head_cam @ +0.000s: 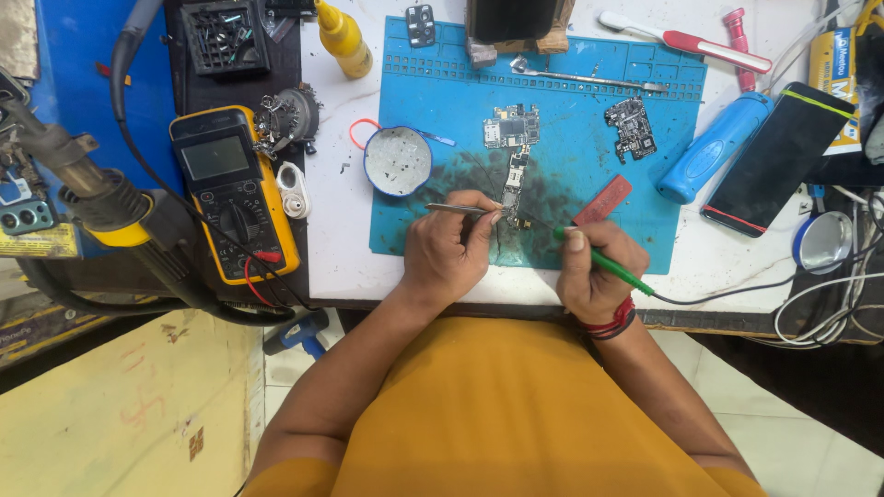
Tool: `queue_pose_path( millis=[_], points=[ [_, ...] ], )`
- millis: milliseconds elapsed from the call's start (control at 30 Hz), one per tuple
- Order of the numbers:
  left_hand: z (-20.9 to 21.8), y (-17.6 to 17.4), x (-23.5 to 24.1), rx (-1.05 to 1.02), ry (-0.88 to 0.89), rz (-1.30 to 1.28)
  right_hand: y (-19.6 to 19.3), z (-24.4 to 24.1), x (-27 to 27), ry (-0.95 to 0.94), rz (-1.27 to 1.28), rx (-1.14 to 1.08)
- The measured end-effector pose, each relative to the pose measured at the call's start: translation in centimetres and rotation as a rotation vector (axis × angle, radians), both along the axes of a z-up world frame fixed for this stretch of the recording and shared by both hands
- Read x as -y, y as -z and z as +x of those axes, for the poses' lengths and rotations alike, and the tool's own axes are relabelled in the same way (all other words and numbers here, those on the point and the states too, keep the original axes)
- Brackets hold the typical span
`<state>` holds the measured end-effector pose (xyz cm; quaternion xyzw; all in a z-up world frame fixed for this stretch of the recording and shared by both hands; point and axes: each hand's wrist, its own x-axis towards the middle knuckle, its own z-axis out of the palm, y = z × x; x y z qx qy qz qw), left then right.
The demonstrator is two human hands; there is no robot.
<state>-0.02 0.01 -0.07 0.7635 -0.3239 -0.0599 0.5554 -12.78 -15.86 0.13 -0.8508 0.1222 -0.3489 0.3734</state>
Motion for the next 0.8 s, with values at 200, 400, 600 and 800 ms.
queue_pose_path(
  millis=[200,400,600,800],
  points=[
    [0.0,-0.3,0.0,0.049,-0.016,0.011,-0.3,-1.9,0.5,0.051,-0.107,-0.111],
    [-0.1,-0.6,0.2,0.025,-0.038,0.034,0.9,-8.7,7.2,0.474,0.445,0.637],
    [-0.3,0.0,0.2,-0.02,-0.055,0.063,1.3,-20.0,17.9,0.616,0.694,0.973],
    [-0.4,-0.1,0.3,-0.038,-0.045,0.041,4.9,-22.8,18.9,0.945,0.698,0.964]
  ],
)
